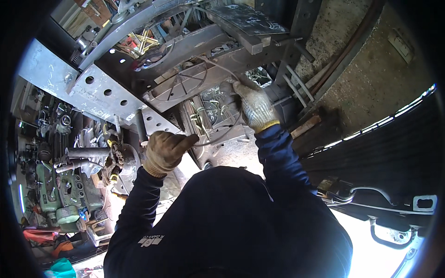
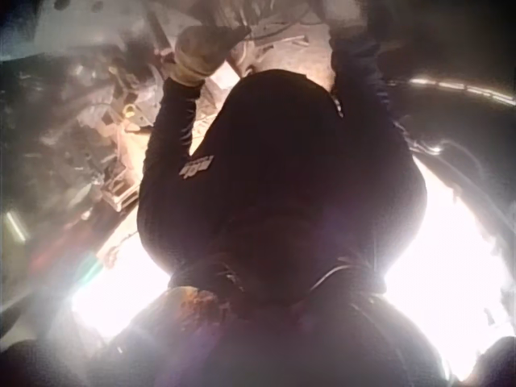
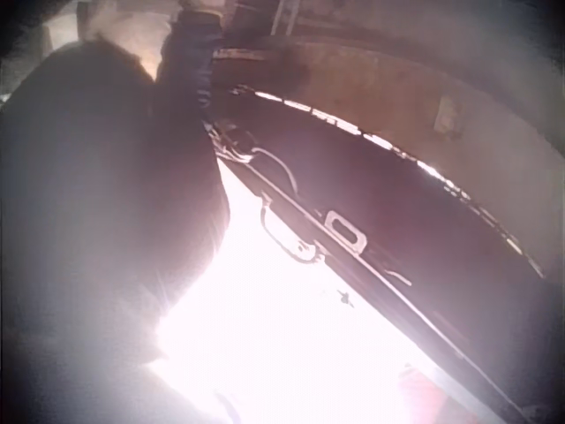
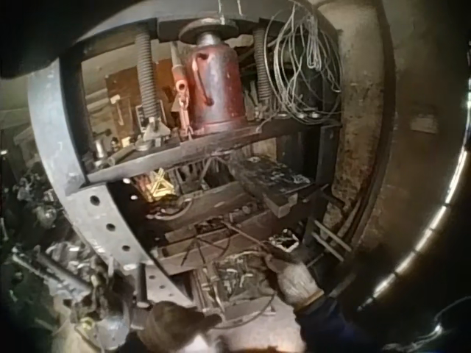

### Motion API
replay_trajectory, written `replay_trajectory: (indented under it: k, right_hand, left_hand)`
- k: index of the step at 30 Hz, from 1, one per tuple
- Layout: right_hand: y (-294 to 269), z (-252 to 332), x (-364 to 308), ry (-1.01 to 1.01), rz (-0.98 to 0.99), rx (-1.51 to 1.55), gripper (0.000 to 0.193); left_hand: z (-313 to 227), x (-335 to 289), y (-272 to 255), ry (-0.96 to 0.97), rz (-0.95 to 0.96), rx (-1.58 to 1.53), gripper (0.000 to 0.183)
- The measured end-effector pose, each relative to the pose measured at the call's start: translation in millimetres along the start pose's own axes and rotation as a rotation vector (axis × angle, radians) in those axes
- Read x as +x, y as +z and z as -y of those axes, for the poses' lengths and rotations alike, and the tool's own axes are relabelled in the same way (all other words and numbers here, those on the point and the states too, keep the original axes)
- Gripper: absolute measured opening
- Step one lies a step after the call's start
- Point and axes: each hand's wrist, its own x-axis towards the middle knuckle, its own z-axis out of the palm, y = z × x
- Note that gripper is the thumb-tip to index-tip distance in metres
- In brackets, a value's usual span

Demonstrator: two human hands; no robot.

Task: The person bends a metal wire around a curved jig fixture by hand, repeatedly shaping and checking the curve.

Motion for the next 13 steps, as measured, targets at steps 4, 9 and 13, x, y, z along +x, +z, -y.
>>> replay_trajectory:
  k: [4,9,13]
  right_hand:
    - [-3.9,-18.7,35.7,0.011,-0.017,-0.056,0.022]
    - [9.6,-44.4,75.5,0.115,-0.034,-0.16,0.03]
    - [6.1,-66.5,93.4,0.122,0.044,-0.02,0.036]
  left_hand:
    - [24.5,-3.5,17.1,-0.006,-0.042,0.001,0.033]
    - [69.2,-20.2,41.9,-0.183,-0.014,0.11,0.036]
    - [101.2,-25.6,35.9,-0.23,0.125,0.061,0.038]
